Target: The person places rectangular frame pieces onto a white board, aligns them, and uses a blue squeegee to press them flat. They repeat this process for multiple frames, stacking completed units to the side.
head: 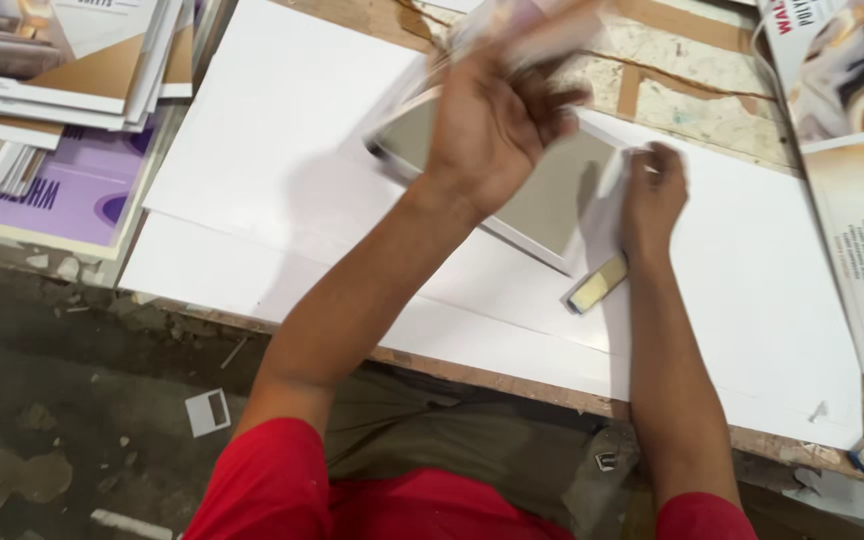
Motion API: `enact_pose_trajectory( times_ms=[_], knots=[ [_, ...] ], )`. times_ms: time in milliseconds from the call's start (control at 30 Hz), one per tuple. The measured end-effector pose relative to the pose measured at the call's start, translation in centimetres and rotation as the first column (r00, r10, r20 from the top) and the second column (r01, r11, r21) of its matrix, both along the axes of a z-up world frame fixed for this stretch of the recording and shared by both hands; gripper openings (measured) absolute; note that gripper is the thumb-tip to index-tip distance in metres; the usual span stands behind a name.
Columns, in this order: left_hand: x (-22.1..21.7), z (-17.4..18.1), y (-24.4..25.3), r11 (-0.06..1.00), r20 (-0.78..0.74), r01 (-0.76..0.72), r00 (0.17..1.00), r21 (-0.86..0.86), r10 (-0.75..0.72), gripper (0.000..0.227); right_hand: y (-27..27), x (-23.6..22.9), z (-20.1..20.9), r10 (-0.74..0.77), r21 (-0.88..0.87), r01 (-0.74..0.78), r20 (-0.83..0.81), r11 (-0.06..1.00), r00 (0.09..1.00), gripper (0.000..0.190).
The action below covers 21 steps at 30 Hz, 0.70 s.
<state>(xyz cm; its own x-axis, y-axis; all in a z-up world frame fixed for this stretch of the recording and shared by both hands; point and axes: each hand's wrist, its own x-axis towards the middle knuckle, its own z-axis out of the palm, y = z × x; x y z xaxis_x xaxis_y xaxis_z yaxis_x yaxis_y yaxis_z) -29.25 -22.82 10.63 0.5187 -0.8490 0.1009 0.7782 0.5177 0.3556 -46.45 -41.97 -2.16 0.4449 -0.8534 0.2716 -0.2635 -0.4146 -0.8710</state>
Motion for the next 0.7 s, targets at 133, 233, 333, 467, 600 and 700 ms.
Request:
enact_pose_trajectory(
  times_ms=[133, 233, 333, 467, 600, 700],
  knots=[
    [3.4, 2.5, 4.1, 0.958, -0.135, -0.281, 0.953, -0.058, 0.272, 0.058, 0.9, 0.7, 1.5, -0.003, -0.450, -0.269, -0.518, 0.852, 0.855, 0.053],
    [7.3, 1.8, 9.0, 0.947, -0.089, -0.303, 0.952, -0.109, 0.294, 0.069, 2.0, 0.7, 2.1, 0.037, -0.382, -0.304, -0.569, 0.873, 0.821, 0.069],
    [10.0, 0.5, 13.2, 0.891, -0.246, -0.455, 0.864, -0.005, 0.440, 0.073, 1.5, 0.3, 2.9, 0.047, -0.286, -0.307, -0.658, 0.908, 0.751, 0.075],
    [10.6, -1.3, 17.6, 0.854, -0.410, -0.516, 0.768, 0.058, 0.492, 0.069, -0.3, -0.4, 4.0, -0.001, -0.206, -0.211, -0.718, 0.955, 0.696, 0.076],
    [8.3, -3.5, 18.6, 0.832, -0.440, -0.544, 0.725, 0.106, 0.530, 0.067, -1.9, -1.8, 4.4, -0.029, -0.167, -0.120, -0.692, 0.979, 0.721, 0.076],
    [6.6, -5.4, 19.0, 0.803, -0.473, -0.543, 0.655, 0.245, 0.588, 0.073, -3.1, -2.9, 4.0, -0.058, -0.119, -0.037, -0.705, 0.992, 0.707, 0.074]
  ],
)
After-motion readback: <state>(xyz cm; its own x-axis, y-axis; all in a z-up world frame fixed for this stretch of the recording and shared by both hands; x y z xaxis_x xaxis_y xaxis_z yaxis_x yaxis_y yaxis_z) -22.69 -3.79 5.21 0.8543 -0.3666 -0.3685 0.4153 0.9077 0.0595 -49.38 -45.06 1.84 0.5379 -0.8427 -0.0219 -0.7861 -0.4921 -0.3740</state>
